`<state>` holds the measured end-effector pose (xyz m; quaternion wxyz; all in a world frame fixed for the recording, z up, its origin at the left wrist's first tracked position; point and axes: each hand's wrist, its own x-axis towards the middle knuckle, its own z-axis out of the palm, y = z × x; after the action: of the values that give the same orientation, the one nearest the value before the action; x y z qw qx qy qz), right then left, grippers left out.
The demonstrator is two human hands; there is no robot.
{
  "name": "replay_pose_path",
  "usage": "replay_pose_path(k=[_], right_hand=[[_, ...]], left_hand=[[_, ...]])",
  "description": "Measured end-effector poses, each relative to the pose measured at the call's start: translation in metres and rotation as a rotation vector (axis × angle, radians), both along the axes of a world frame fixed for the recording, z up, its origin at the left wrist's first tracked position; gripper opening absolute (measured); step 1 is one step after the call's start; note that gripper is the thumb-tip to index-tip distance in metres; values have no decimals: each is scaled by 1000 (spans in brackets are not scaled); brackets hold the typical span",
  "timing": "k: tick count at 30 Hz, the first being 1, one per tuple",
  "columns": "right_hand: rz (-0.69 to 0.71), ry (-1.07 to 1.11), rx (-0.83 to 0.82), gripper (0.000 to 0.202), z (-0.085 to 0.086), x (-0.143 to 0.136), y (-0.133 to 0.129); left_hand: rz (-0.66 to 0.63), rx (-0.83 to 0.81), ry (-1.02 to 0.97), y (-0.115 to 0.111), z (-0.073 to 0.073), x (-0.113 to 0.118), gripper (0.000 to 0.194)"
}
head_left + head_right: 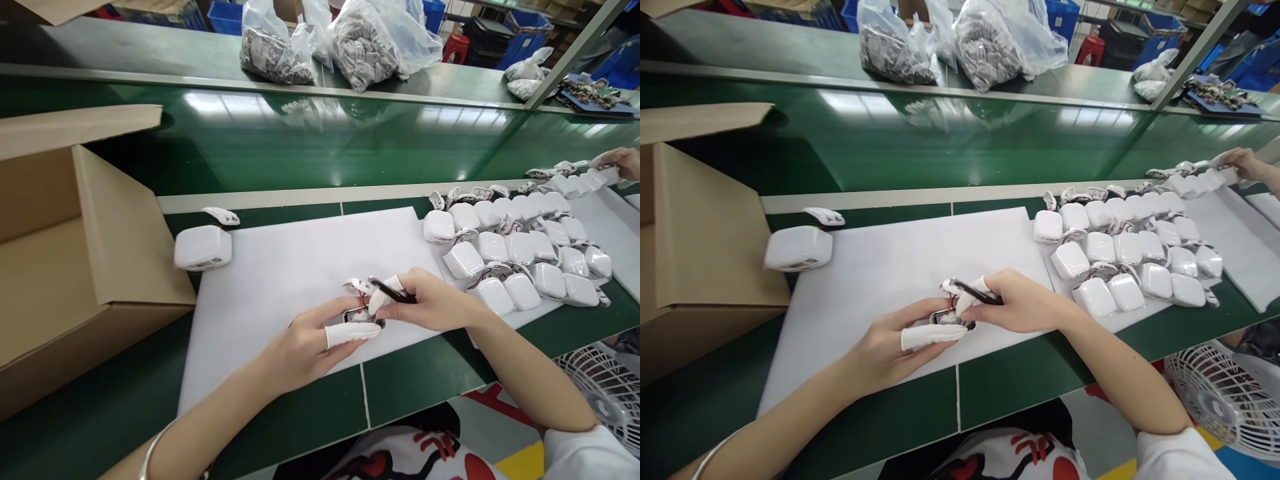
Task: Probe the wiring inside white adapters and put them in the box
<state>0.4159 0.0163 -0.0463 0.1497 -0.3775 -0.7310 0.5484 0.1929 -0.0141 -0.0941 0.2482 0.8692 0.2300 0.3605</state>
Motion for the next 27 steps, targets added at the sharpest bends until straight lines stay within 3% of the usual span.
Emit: replay_pose_path(k=[6, 14, 27], right_hand=[[-197, 33, -170, 30, 3, -7, -3], [-183, -3, -342, 32, -5, -8, -1], [-277, 21, -204, 35, -5, -10, 2]], left_hand=[[-1, 0, 53, -2, 4, 1, 26], [26, 60, 93, -2, 8, 2, 20], [29, 79, 175, -4, 0, -1, 23]])
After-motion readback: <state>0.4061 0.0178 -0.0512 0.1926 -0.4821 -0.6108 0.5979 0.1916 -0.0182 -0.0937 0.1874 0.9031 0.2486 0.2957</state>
